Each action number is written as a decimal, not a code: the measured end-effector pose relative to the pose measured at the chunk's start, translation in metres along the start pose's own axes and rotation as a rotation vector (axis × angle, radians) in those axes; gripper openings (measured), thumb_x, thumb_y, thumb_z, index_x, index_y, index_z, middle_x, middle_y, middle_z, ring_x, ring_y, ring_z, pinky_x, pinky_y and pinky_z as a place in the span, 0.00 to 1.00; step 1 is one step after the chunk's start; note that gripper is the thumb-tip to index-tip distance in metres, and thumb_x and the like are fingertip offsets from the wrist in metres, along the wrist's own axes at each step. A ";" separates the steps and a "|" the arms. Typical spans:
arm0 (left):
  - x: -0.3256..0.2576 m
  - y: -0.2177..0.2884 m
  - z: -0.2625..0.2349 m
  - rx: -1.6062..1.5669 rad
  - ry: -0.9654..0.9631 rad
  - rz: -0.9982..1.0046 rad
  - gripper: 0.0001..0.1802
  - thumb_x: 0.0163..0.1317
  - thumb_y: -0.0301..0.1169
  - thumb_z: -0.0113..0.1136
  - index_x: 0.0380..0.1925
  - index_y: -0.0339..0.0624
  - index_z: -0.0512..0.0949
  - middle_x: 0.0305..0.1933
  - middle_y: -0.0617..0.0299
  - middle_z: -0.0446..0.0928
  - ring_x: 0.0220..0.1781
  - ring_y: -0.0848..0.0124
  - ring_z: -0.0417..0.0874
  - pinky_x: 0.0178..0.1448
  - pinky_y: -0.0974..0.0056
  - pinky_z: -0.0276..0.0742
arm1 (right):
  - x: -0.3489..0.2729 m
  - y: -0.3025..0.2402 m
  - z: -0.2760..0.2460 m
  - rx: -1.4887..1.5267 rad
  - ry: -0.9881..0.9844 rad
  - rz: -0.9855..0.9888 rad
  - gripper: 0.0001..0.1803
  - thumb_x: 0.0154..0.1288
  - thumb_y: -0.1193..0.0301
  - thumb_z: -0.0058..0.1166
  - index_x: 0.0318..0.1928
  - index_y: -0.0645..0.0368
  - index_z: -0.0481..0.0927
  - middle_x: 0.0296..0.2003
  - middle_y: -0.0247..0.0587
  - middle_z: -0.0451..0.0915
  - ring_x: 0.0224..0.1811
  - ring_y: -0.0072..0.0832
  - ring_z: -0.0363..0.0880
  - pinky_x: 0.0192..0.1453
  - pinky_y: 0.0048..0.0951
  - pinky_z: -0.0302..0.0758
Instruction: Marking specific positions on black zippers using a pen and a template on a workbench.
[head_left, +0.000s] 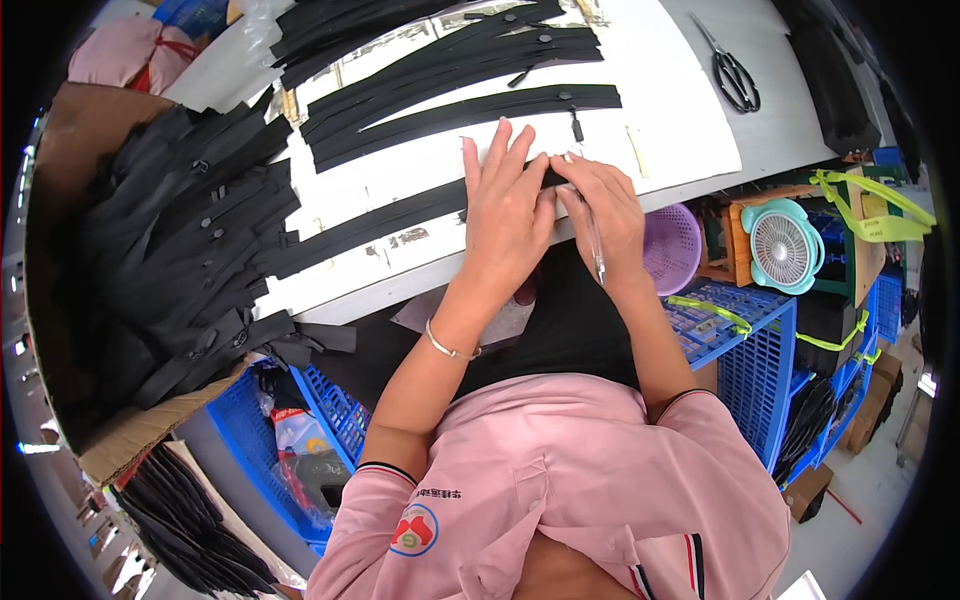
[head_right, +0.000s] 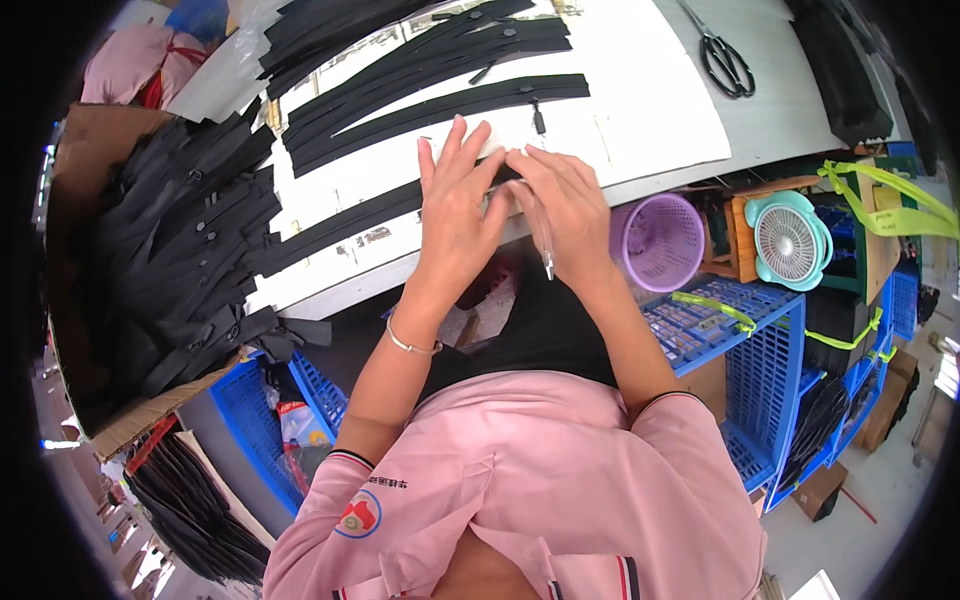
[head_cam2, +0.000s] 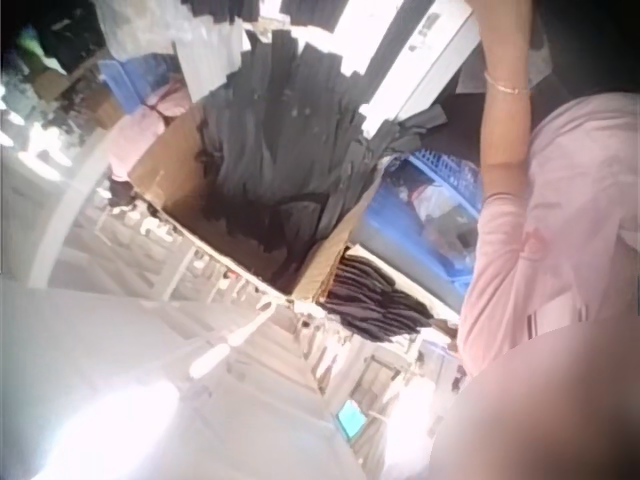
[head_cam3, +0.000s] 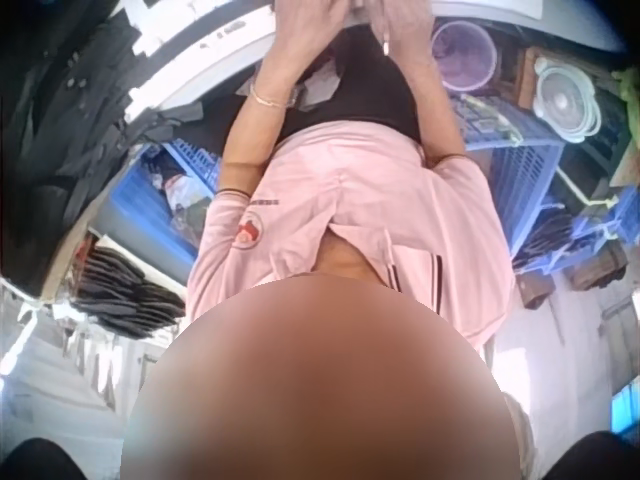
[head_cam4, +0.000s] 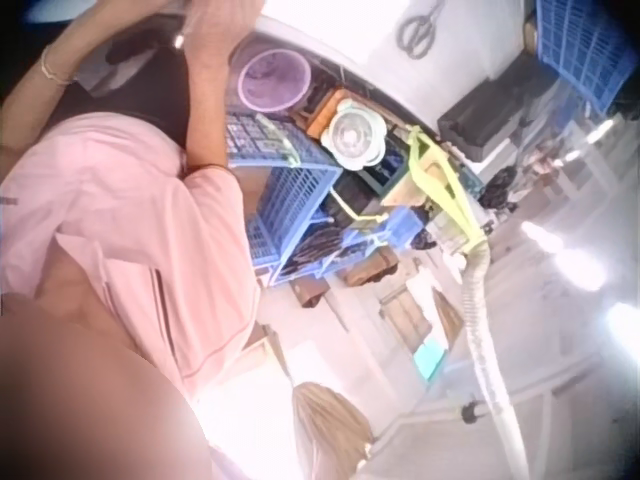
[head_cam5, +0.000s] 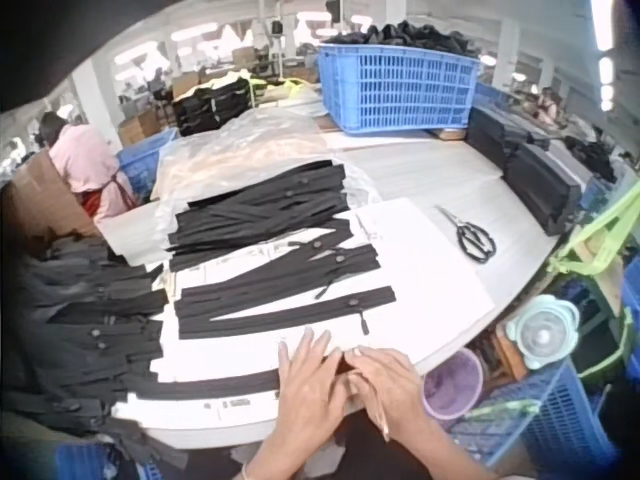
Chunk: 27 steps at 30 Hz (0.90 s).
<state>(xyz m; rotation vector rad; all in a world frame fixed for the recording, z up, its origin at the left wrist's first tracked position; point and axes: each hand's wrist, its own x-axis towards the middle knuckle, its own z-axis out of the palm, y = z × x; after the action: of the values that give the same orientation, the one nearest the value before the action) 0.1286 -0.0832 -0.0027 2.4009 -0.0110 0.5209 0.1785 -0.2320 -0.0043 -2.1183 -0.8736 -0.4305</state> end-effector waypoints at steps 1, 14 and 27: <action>-0.007 0.001 -0.005 0.010 0.019 -0.024 0.21 0.66 0.29 0.65 0.58 0.36 0.82 0.71 0.51 0.75 0.81 0.50 0.64 0.84 0.38 0.39 | -0.003 0.006 -0.003 -0.062 -0.026 -0.046 0.21 0.64 0.76 0.66 0.58 0.56 0.83 0.54 0.39 0.87 0.59 0.35 0.85 0.66 0.41 0.76; -0.094 -0.028 -0.081 0.310 0.019 -0.315 0.34 0.70 0.41 0.64 0.73 0.39 0.70 0.79 0.49 0.64 0.85 0.46 0.53 0.80 0.28 0.25 | -0.013 0.062 -0.048 -0.293 -0.127 0.021 0.21 0.72 0.72 0.57 0.64 0.51 0.82 0.63 0.39 0.81 0.70 0.39 0.73 0.80 0.46 0.62; -0.108 -0.045 -0.096 0.277 0.088 -0.412 0.35 0.70 0.41 0.65 0.75 0.48 0.69 0.82 0.54 0.61 0.86 0.56 0.52 0.83 0.36 0.20 | 0.030 -0.043 0.002 0.415 -0.066 0.392 0.11 0.75 0.72 0.58 0.52 0.60 0.86 0.45 0.38 0.89 0.47 0.24 0.85 0.56 0.28 0.79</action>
<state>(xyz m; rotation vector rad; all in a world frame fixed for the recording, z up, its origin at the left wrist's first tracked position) 0.0001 -0.0028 -0.0036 2.5444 0.6176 0.4527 0.1694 -0.1976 0.0344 -1.8595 -0.5081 0.0259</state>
